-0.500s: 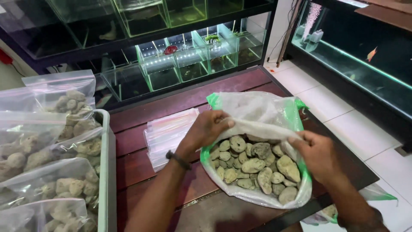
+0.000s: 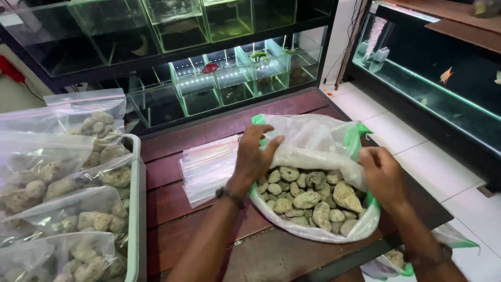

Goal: Packaging aquarium stones into small plastic bags by hand.

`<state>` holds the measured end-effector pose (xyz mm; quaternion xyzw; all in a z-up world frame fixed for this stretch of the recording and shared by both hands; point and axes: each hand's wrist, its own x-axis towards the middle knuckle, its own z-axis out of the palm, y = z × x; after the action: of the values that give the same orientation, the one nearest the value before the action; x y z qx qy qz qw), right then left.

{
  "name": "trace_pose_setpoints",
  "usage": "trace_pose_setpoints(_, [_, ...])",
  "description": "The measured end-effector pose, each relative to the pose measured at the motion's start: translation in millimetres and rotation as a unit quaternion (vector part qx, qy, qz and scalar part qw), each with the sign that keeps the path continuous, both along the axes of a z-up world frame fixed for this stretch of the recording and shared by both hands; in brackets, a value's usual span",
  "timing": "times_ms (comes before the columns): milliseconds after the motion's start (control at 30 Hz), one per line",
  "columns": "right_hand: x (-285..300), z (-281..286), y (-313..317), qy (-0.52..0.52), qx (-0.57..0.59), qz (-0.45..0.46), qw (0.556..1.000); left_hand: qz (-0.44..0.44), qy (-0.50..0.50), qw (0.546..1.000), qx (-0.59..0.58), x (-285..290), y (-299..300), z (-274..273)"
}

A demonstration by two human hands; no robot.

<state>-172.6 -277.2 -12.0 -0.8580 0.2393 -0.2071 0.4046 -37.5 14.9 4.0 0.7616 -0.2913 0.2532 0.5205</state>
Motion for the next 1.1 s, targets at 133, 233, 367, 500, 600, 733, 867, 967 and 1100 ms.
trace_pose_setpoints(133, [-44,8,32,-0.19,-0.186,0.071,0.961,-0.092,-0.109,0.981,0.132,-27,28,0])
trace_pose_setpoints(233, [-27,-6,19,-0.074,-0.407,0.117,0.903,-0.078,-0.154,0.949,0.265,-18,23,-7])
trace_pose_setpoints(367, [7,-28,-4,-0.038,-0.24,0.094,0.965,-0.084,-0.084,0.941,0.318,-2,6,-25])
trace_pose_setpoints(500, [8,43,42,-0.02,0.157,0.085,0.984,-0.013,0.103,0.94,0.324,-4,-23,-11])
trace_pose_setpoints(600, [40,19,9,-0.032,0.27,0.105,0.957,0.011,0.196,0.937,0.289,13,-30,-2])
trace_pose_setpoints(733, [41,20,6,-0.046,0.221,0.117,0.967,-0.144,0.211,0.949,0.184,38,-17,-3])
trace_pose_setpoints(867, [27,-14,1,-0.128,-0.139,0.07,0.98,-0.028,0.157,0.981,0.109,19,-17,-12])
trace_pose_setpoints(967, [3,-26,-2,-0.203,-0.334,0.049,0.919,0.05,0.005,0.994,0.094,-12,-6,-17])
trace_pose_setpoints(1100, [-67,31,36,0.101,-0.234,0.013,0.967,0.094,-0.025,0.979,0.177,-70,28,7])
